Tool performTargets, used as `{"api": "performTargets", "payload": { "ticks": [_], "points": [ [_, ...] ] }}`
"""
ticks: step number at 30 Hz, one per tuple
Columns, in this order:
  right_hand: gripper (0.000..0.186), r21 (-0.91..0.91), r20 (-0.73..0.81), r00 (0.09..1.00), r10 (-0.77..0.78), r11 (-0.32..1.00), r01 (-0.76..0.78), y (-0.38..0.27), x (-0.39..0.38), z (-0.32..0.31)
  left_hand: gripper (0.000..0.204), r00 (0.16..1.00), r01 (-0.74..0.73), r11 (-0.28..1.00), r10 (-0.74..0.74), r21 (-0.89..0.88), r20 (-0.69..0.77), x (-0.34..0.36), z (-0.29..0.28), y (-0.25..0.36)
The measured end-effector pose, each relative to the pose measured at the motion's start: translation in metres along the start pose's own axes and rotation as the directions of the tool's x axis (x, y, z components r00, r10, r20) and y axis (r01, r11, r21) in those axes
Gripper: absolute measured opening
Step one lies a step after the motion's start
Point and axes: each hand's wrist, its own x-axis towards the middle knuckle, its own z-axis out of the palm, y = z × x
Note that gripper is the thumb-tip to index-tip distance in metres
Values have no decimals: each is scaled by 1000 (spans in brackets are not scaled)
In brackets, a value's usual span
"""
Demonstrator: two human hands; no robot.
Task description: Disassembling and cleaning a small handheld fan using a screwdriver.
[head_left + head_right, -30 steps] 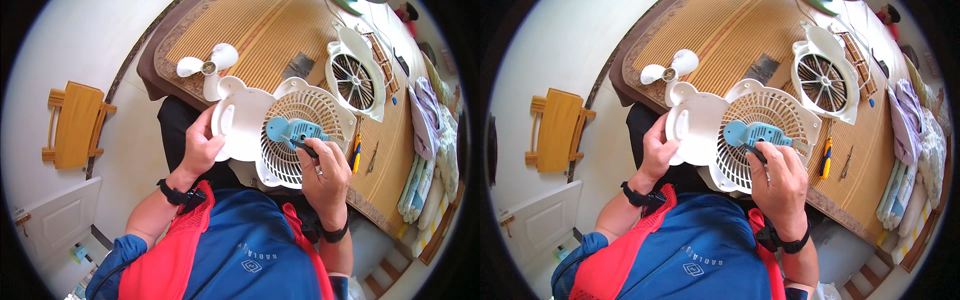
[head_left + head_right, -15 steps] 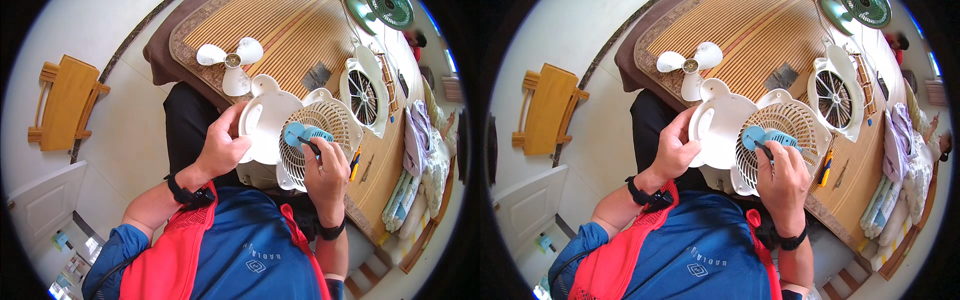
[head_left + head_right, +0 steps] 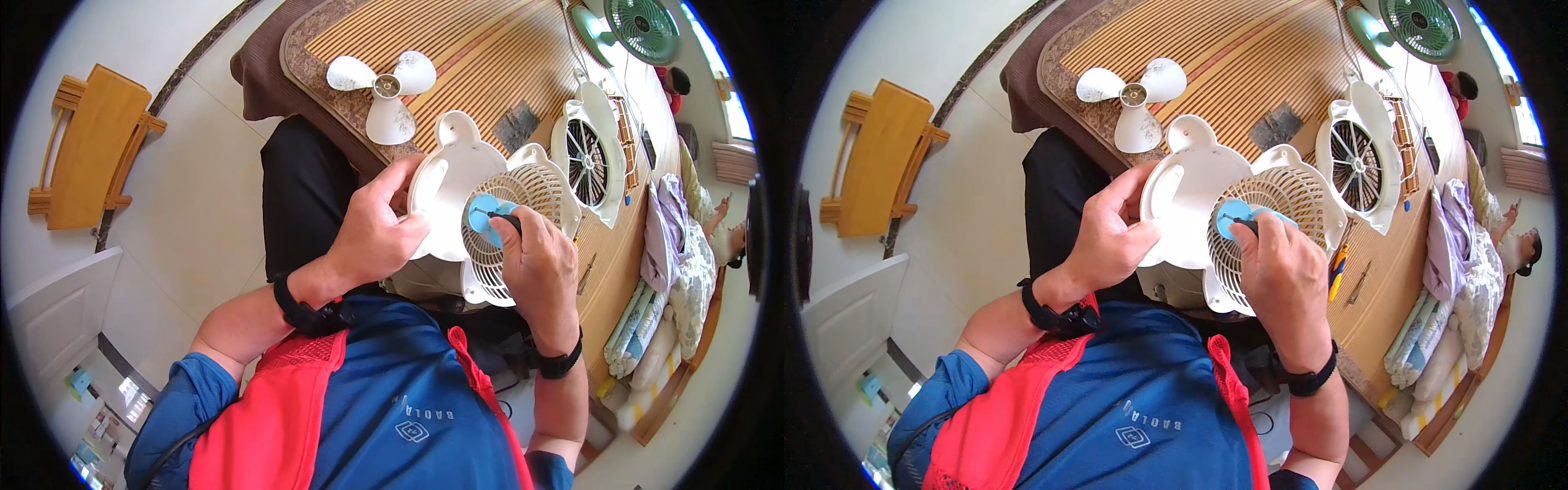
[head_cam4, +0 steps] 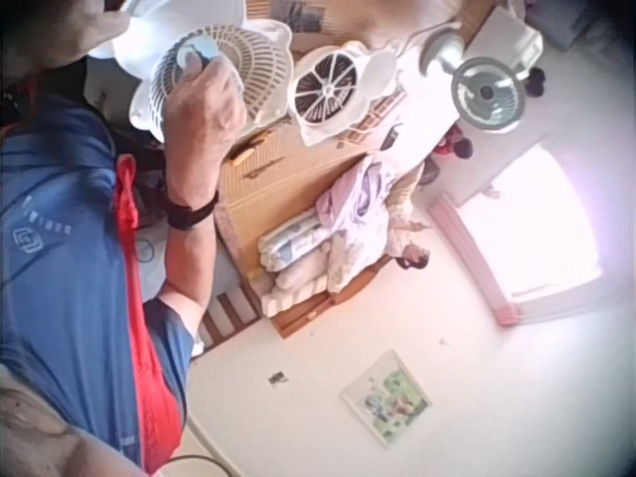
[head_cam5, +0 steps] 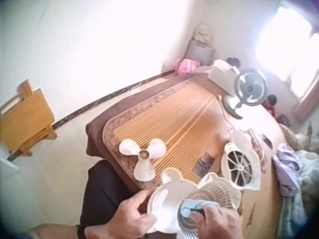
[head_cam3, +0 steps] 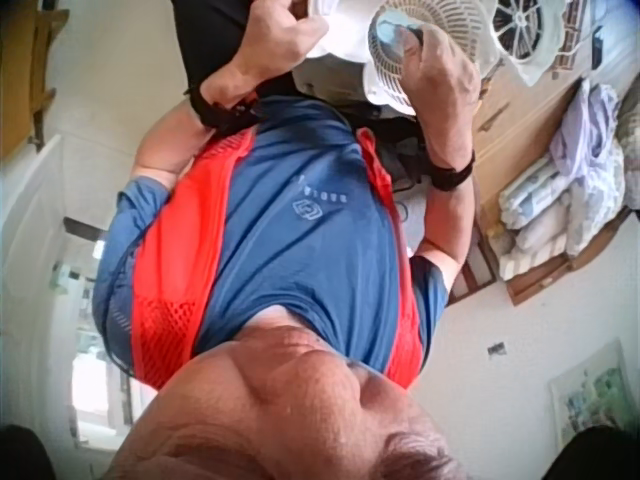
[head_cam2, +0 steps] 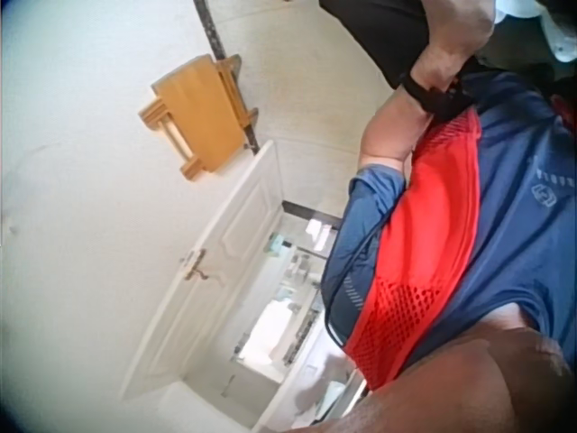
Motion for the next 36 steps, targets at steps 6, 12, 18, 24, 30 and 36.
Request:
{"api": "performTargets", "payload": {
  "ticks": [6, 12, 18, 24, 30, 36],
  "points": [
    [19, 115, 56, 977, -205, 974, 197, 3, 15, -12, 69, 997, 52, 995, -56, 80, 50, 2, -4, -1],
    [20, 76, 71, 992, -100, 993, 95, 3, 10, 2, 63, 999, -42, 997, 43, 60, -6, 4, 1, -6],
    [20, 20, 51, 975, -217, 976, 216, -4, 16, -6, 59, 999, -48, 997, 47, 60, 9, 7, 0, -5],
    [23, -12, 6, 988, -153, 988, 153, 12, 12, 8, 58, 995, -95, 991, 96, 95, -4, 7, 3, -7],
    [16, 3, 67, 985, -157, 988, 157, -3, 17, -9, 57, 999, -30, 997, 29, 65, 25, 11, 4, 6],
    [22, 61, 38, 984, -175, 983, 172, 12, 11, 1, 65, 996, -6, 982, -11, 191, 86, 16, 3, 13]
  ]
}}
